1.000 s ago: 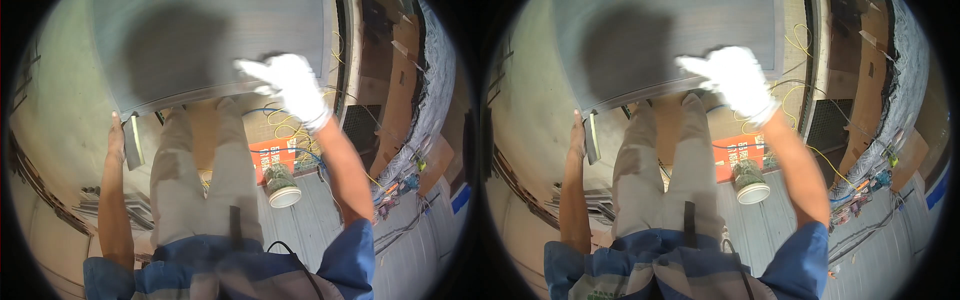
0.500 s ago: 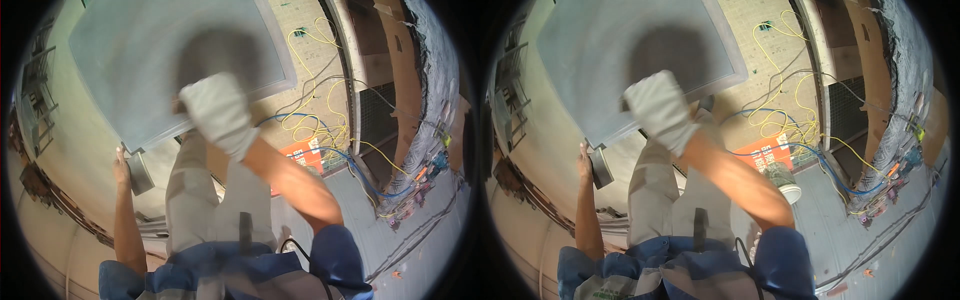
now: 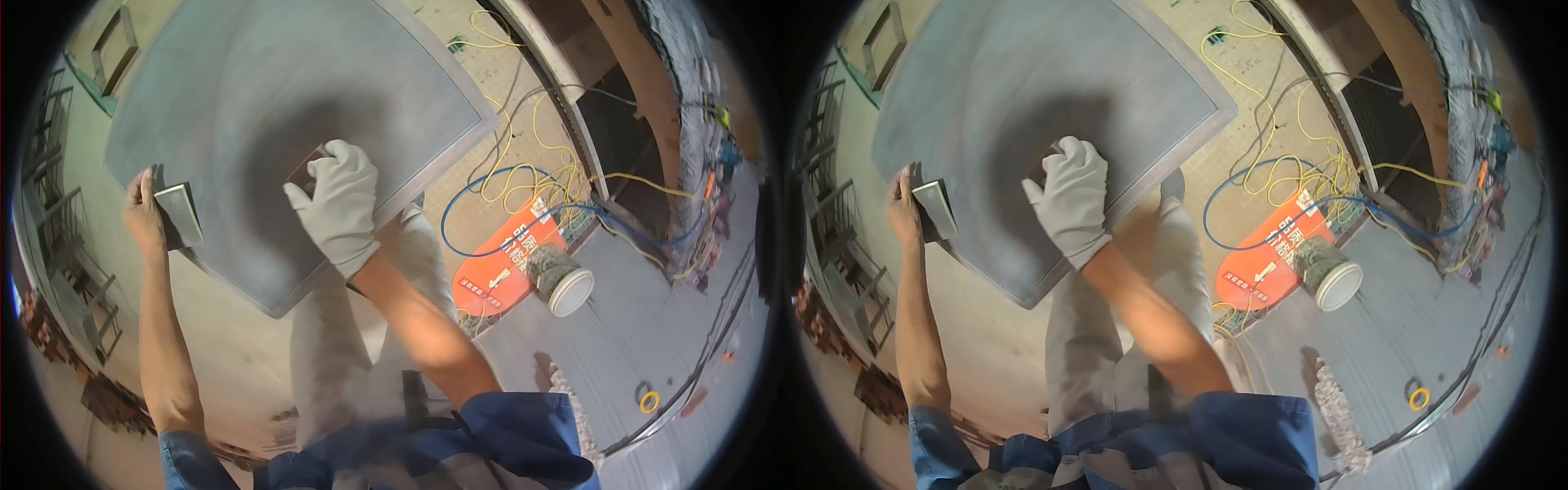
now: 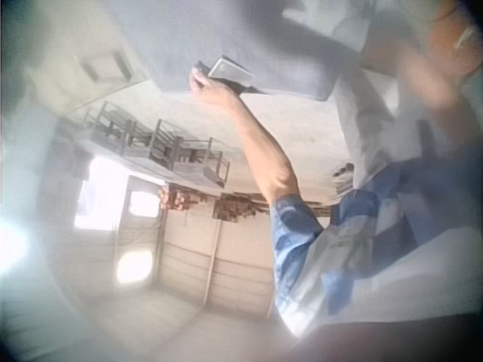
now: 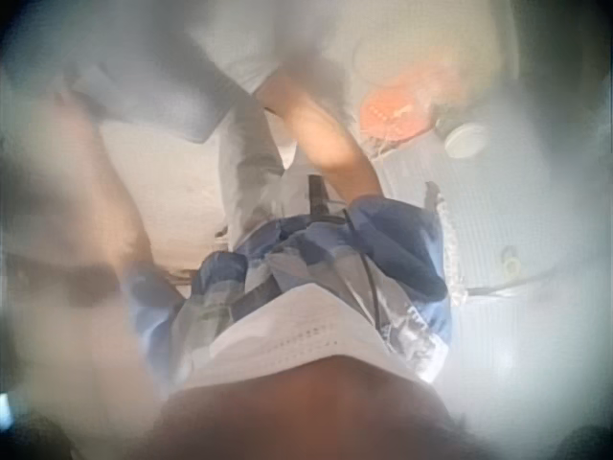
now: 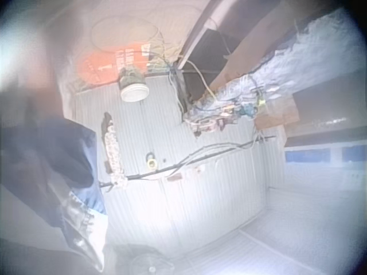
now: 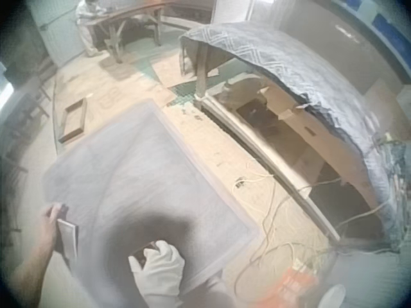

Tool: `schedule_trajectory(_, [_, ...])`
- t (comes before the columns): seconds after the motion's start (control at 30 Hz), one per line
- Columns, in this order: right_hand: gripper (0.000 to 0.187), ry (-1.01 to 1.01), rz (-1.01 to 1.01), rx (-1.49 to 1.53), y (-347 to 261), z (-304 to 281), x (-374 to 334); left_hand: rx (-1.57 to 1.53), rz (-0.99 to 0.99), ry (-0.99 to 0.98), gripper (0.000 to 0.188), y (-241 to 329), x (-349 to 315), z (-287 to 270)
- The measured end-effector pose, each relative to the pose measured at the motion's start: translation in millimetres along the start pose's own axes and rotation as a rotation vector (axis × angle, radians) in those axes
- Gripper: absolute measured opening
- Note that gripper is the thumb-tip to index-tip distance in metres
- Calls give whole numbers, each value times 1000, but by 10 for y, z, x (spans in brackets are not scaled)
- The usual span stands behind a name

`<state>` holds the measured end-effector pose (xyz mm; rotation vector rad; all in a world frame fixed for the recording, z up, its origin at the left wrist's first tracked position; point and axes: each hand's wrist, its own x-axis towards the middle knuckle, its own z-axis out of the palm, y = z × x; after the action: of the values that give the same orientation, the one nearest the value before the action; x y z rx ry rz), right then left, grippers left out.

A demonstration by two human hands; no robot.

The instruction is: The person sands the edges and surfaces of a panel using sanding blocks, repeatedly wiping the surface with a gloved hand.

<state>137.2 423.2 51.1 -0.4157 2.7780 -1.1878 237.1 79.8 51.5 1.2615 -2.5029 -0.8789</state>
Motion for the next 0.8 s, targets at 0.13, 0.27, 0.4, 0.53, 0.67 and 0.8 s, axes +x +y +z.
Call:
schedule_trajectory(0.13, [25, 54, 150, 47, -282, 455, -126, 137, 129, 70, 37, -155, 411, 106])
schedule_trajectory(0.27, [12, 268, 185, 123, -345, 537, -158, 166, 436, 20, 40, -58, 320, 251])
schedule_trajectory(0.4, [4, 300, 312, 245, -424, 572, -125, 234, 649, -76, 50, 43, 398, 379])
schedule_trajectory(0.53, [34, 253, 360, -129, -442, 416, 34, 389, 732, -152, 52, -20, 461, 334])
schedule_trajectory(0.67, [81, 346, 448, -586, 391, -96, 492, 340, 710, -186, 53, 101, 408, 343])
schedule_trajectory(0.8, [86, 376, 563, -481, 1093, -791, 1254, 329, 734, -192, 57, 156, 393, 466])
